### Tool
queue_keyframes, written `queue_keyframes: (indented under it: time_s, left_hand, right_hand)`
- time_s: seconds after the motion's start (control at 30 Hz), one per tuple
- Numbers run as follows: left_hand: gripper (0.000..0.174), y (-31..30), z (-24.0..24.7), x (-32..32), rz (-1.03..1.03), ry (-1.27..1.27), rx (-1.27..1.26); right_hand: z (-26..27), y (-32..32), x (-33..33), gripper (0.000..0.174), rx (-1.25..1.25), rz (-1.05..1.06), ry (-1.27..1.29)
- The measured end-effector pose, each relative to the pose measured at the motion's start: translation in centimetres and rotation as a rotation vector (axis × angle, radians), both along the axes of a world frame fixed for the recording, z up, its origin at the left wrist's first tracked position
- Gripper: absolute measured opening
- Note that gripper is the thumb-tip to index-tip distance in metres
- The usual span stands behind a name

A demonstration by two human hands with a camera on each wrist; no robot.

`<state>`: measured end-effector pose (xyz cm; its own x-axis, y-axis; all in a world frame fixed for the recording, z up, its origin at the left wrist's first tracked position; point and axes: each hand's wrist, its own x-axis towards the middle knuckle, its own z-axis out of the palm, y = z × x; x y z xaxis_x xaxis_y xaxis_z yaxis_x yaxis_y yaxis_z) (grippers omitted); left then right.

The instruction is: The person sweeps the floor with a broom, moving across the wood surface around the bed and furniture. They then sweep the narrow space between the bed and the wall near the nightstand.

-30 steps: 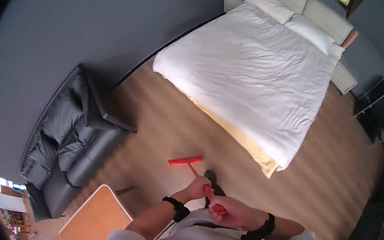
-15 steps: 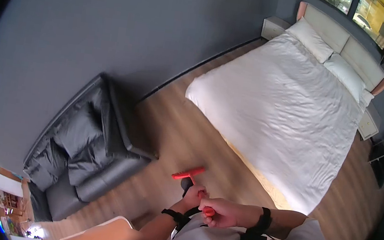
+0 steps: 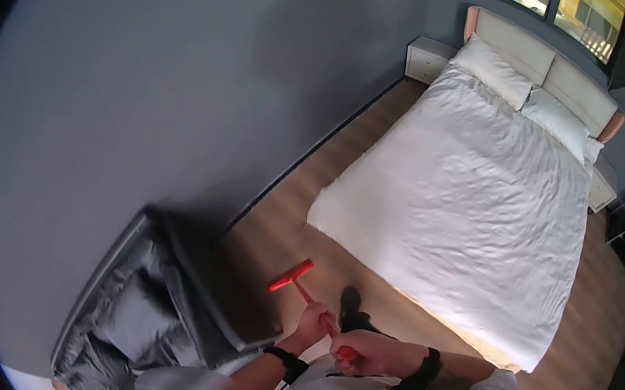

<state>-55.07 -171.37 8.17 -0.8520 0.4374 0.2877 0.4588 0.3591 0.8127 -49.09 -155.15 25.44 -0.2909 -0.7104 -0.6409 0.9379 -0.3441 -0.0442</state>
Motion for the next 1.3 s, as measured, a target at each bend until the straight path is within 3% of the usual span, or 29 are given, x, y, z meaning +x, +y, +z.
queue_keyframes:
  time_s: [0.17, 0.27, 0.33, 0.37, 0.4, 0.47, 0.57, 0.7, 0.77, 0.8, 0.87, 0.9, 0.97, 1.0, 1.07, 1.1, 1.17, 1.2, 1.27, 1.3]
  left_hand:
    - [0.016, -1.1, 0.2, -12.3, -0.049, -0.191, 0.013]
    - [0.018, -3.5, -4.6, -19.4, -0.04, -0.169, -0.087]
    - [0.02, -4.7, -10.9, -25.4, 0.053, -0.623, 0.363]
    - [0.021, -4.0, -5.7, -26.9, -0.028, -0.352, 0.132]
    - [0.021, -4.4, -6.5, -29.0, -0.031, -0.358, 0.133]
    - [0.019, -4.3, -8.3, -33.6, 0.0, -0.645, 0.332]
    - [0.016, -2.3, 1.4, -39.5, -0.091, -0.459, 0.163]
    - [0.008, -2.3, 0.4, -48.0, -0.276, -0.32, 0.153]
    - [0.007, -2.9, -1.1, -53.7, -0.292, -1.391, 0.79]
    - [0.007, -3.1, -0.5, -56.4, -0.313, -1.388, 0.775]
    - [0.017, -3.7, 2.1, -60.2, -0.427, -0.285, 0.062]
    - [0.017, -3.7, 3.7, -62.0, -0.442, -0.291, 0.06]
    - [0.014, -3.5, 6.4, -65.8, -0.436, -1.213, 0.247]
    - [0.014, -3.2, 6.0, -68.1, -0.464, -1.213, 0.214]
    - [0.013, -1.8, 3.3, -71.5, -0.316, -1.654, 0.298]
    - [0.013, -0.9, 1.9, -72.9, -0.339, -1.66, 0.263]
    - [0.013, 1.5, -0.5, -75.4, -0.544, -1.441, 0.167]
    - [0.013, 3.3, 0.8, -76.0, -0.571, -1.446, 0.145]
    - [0.015, 6.8, 3.1, -77.4, -0.173, -1.71, 0.131]
    - [0.015, 7.7, 2.4, -78.6, -0.189, -1.712, 0.114]
  right_hand:
    - [-0.9, -1.3, -12.5, 0.024, -0.028, -0.016, 0.022]
    - [-0.6, -2.4, -20.0, 0.023, -0.103, -0.006, 0.02]
    - [1.1, -3.2, -25.4, 0.024, 0.072, -0.013, -0.028]
    - [0.7, -3.4, -27.6, 0.023, 0.046, -0.019, 0.019]
    - [0.6, -3.7, -29.6, 0.023, 0.047, -0.023, 0.013]
    - [0.5, -4.0, -33.5, 0.022, 0.009, -0.012, 0.049]
    - [2.0, -4.3, -39.4, 0.021, 0.037, -0.044, 0.022]
    - [1.3, -5.3, -46.7, 0.022, 0.083, -0.143, -0.001]
    - [1.6, -5.7, -51.1, 0.022, 0.114, -0.227, -0.077]
    - [1.3, -5.8, -53.5, 0.022, 0.114, -0.248, -0.065]
    - [0.6, -6.1, -57.6, 0.021, 0.017, -0.461, -0.085]
    - [1.3, -6.4, -59.3, 0.021, 0.016, -0.476, -0.091]
    - [2.9, -6.8, -61.9, 0.019, 0.116, -0.563, -0.065]
    - [3.0, -6.9, -63.3, 0.019, 0.103, -0.601, -0.061]
    - [2.5, -6.7, -64.7, 0.016, -0.007, -0.701, 0.012]
    - [2.1, -6.3, -65.4, 0.016, -0.013, -0.737, 0.012]
    - [0.9, -5.1, -66.7, 0.014, -0.099, -0.823, 0.047]
    - [0.3, -4.5, -67.4, 0.014, -0.098, -0.855, 0.048]
    - [-0.6, -2.9, -69.2, 0.014, -0.041, -0.863, 0.028]
    - [-0.7, -2.0, -70.2, 0.014, -0.04, -0.884, 0.028]
